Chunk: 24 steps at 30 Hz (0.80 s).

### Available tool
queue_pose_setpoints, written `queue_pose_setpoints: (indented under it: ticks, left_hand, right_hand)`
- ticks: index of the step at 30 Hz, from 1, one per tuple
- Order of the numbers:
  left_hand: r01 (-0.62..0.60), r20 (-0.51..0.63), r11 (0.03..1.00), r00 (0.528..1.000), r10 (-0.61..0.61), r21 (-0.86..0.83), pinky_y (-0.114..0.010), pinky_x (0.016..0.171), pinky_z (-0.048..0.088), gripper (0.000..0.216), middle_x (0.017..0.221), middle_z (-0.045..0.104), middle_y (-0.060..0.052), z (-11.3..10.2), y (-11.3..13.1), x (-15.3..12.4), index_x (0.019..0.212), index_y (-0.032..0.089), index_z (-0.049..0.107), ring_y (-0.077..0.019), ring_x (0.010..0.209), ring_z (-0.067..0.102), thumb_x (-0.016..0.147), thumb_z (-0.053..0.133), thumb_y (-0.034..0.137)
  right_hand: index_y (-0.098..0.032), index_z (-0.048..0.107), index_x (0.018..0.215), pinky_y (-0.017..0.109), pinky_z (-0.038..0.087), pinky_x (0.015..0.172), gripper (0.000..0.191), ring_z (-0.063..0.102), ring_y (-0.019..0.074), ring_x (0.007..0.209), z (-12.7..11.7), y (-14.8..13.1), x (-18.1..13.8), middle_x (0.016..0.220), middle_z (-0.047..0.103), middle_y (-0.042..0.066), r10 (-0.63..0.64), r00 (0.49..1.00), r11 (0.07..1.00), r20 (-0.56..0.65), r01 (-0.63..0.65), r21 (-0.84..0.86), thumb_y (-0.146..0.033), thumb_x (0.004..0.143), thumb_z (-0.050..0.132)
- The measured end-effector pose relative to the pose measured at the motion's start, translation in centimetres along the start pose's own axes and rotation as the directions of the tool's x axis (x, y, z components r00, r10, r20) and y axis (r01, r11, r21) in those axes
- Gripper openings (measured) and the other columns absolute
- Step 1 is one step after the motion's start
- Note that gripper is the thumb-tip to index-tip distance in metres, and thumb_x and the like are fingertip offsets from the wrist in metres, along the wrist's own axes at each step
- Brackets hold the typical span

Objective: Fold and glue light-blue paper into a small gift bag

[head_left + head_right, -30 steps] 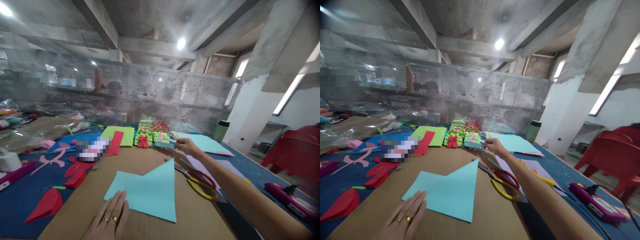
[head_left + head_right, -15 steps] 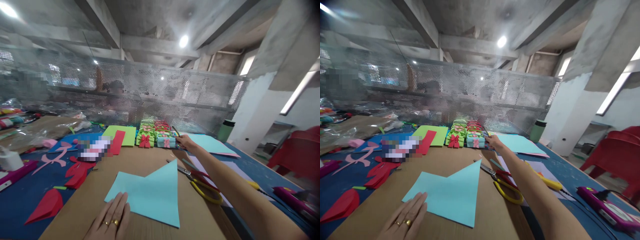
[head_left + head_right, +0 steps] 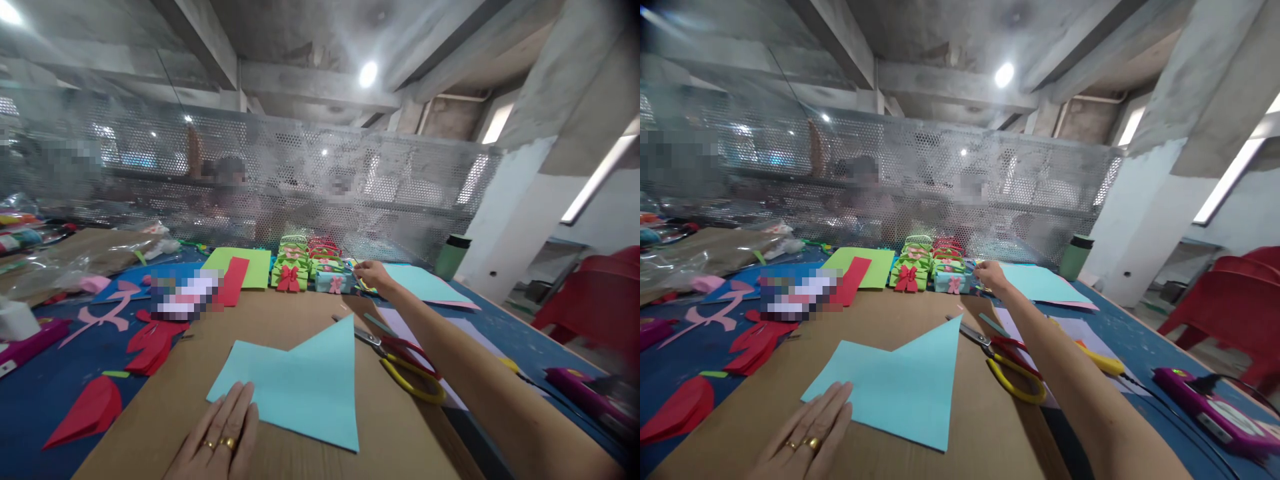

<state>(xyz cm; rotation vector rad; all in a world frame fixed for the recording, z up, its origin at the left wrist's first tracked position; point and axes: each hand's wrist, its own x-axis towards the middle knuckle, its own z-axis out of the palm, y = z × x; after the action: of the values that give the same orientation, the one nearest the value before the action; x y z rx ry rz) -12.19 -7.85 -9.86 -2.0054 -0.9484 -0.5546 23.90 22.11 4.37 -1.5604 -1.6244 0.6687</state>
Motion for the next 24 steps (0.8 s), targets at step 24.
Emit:
queue_pose_setpoints:
  ticks: [24]
  left_hand:
    - [0.205, 0.207, 0.925, 0.968, -0.142, -0.32, -0.055, 0.104, 0.044, 0.101, 0.145, 0.049, -0.026, -3.9, 1.1, 1.8, 0.147, 0.014, 0.043, -0.0419, 0.136, 0.044, 0.07, 0.07, 0.072]
  right_hand:
    - [-0.018, 0.065, 0.102, 0.023, 0.03, 0.043, 0.047, 0.042, 0.0103, 0.049, -5.0, -3.5, -23.0, 0.061, 0.052, -0.002, -0.196, 0.968, 0.978, 0.156, 0.182, 0.103, -0.06, 0.081, 0.062]
